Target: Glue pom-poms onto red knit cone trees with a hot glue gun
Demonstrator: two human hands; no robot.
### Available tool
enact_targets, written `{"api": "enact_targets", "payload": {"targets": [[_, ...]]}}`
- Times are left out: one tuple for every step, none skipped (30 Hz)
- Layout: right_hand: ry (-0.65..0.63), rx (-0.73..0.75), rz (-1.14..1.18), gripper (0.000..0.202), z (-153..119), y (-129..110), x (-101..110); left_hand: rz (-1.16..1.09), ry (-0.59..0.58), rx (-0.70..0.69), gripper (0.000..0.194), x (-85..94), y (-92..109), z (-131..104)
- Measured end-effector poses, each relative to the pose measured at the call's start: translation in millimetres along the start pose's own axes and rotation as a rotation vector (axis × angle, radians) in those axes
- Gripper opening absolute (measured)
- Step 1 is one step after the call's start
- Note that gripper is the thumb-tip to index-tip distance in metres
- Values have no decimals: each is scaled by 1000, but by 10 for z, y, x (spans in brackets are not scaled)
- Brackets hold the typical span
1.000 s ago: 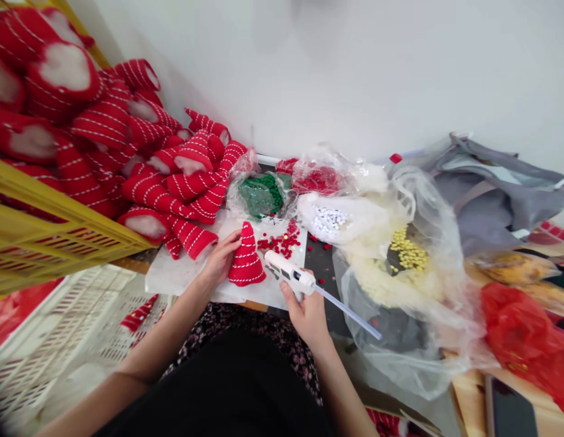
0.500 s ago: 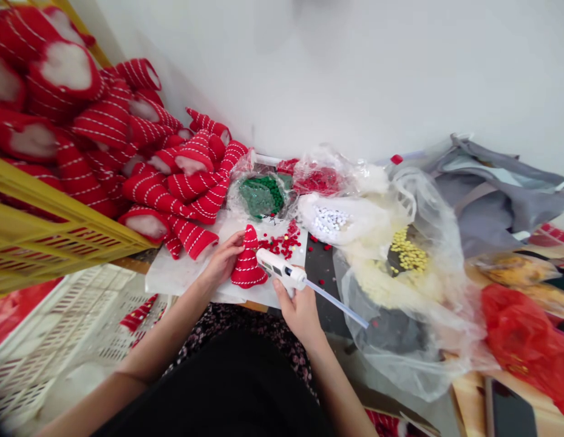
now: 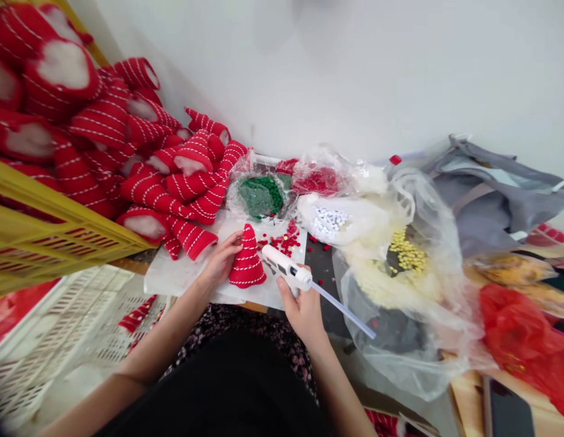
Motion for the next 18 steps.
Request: {"api": "enact_targets", "payload": {"targets": [[-11,-4,13,26,16,-24,-10,8,-18,-1,43,-13,3,-4],[-22,-12,25,28,32,-43,-21,14,-36,-2,43,-27,8,-9],[-30,-19,34,28,45,-57,-33,19,-52,-3,43,-41,15,-14],[-38,-26,41,28,56,-63,-46,23,-68,-5,43,-53,22,-20],[-41,-29,46,27,63,-64,-58,26,-83,-6,43,-65,30,-26],[-41,-32,49,27,67,-59,-70,29,-95,-8,43,-74,38,-31],[-37,-32,51,27,69,-50,-81,32,-105,-10,42,-80,45,-36],[-33,-33,51,27,68,-39,-90,35,-112,-12,41,-85,50,-40],[-30,-37,51,27,66,-27,-98,36,-117,-13,41,-87,54,-43],[-27,-41,50,27,62,-17,-103,38,-120,-14,40,-88,55,-44],[-26,-42,47,27,58,-10,-105,41,-122,-15,40,-87,54,-44],[-23,-40,41,27,52,-6,-100,43,-122,-15,40,-84,50,-42],[-14,-34,30,27,46,-1,-88,45,-119,-13,40,-79,45,-39],[-7,-27,12,27,38,6,-69,45,-108,-11,41,-70,38,-34],[0,-21,-11,27,28,19,-42,42,-87,-9,41,-56,31,-28],[8,-24,-34,29,17,43,-7,37,-59,-9,41,-38,27,-21],[14,-44,-54,30,6,81,35,30,-25,-11,40,-18,26,-15],[12,-87,-64,32,-6,137,79,21,8,-15,40,2,29,-9]]}}
Point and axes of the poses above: each hand's wrist, its own z-axis towards the middle knuckle, its own x-axis out of the back of the hand, y = z × x, the point moved 3 cm from there along z, towards the middle knuckle, and after that the axes turned 9 degrees about -x, right-handed, at the moved point
